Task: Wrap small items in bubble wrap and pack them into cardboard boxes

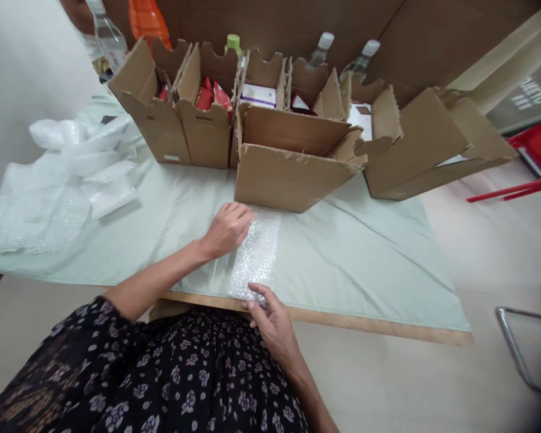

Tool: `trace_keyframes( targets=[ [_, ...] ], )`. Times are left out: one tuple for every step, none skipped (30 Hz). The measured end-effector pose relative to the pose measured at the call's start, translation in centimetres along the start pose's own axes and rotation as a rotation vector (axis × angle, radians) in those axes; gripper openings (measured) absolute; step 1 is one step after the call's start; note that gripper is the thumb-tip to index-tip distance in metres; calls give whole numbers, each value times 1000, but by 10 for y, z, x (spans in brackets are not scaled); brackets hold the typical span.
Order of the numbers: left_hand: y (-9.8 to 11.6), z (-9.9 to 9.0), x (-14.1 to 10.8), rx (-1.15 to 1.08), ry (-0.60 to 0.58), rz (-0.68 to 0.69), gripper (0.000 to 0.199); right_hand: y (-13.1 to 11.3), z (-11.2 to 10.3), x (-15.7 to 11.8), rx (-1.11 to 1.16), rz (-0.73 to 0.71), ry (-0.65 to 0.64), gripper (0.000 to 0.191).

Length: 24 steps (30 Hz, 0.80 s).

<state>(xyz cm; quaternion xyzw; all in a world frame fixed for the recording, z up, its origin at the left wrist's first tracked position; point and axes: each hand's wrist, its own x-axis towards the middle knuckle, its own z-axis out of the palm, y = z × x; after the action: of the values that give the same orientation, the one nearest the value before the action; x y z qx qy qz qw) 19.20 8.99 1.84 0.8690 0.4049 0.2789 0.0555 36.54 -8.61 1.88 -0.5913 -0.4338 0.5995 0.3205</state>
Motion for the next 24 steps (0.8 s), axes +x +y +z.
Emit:
trace_keyframes(
  targets=[
    [4,-7,-16,-88,8,17,28,-2,-2,0,27,20,-12,41],
    [9,-15,-32,-193,-13,63,33,-3,-3,1,52,37,-20,41],
    [14,-21,-47,-288,-47,90,37,-4,-5,1,74,51,-25,41],
    [18,-27,-61,-372,-86,109,41,-5,-6,2,95,64,-27,41],
    [22,-32,-72,-431,-131,115,46,-5,-7,3,117,75,-27,41],
    [26,-35,-81,-467,-177,113,50,-5,-8,3,142,85,-26,42],
    [29,-37,-87,-476,-224,106,54,-5,-8,4,171,90,-24,42],
    [31,-38,-90,-463,-267,98,56,-4,-8,6,204,90,-22,42],
    [33,-37,-92,-433,-303,88,56,-4,-8,7,239,87,-19,41],
    [35,-36,-93,-394,-327,77,55,-3,-7,8,276,82,-16,41],
    [36,-34,-92,-358,-337,66,50,-3,-7,9,312,75,-16,40],
    [38,-31,-91,-331,-327,50,44,-2,-6,10,345,63,-19,40],
    [39,-27,-90,-317,-302,26,36,-2,-7,10,375,43,-24,40],
    [39,-24,-89,-315,-264,-11,28,-1,-7,10,397,13,-23,42],
    [40,-21,-88,-322,-224,-58,23,-1,-8,8,406,-29,-10,45],
    [40,-18,-87,-332,-192,-115,21,-1,-10,7,393,-84,23,49],
    [40,-15,-85,-341,-172,-183,20,-1,-12,5,351,-149,75,52],
    [39,-13,-83,-347,-167,-251,20,-1,-14,3,273,-229,142,53],
    [38,-12,-81,-349,-172,-312,19,-1,-16,2,156,-323,207,51],
    [38,-11,-78,-349,-181,-362,17,-1,-18,1,6,-429,252,47],
    [37,-10,-74,-346,-192,-400,17,-1,-20,3,-165,-538,271,42],
    [36,-9,-71,-343,-201,-427,17,-2,-21,5,-343,-639,272,37],
    [35,-9,-68,-341,-210,-443,20,-2,-22,10,-515,-716,262,34],
    [34,-9,-65,-340,-223,-452,22,-2,-22,15,-671,-759,249,33]
  ],
)
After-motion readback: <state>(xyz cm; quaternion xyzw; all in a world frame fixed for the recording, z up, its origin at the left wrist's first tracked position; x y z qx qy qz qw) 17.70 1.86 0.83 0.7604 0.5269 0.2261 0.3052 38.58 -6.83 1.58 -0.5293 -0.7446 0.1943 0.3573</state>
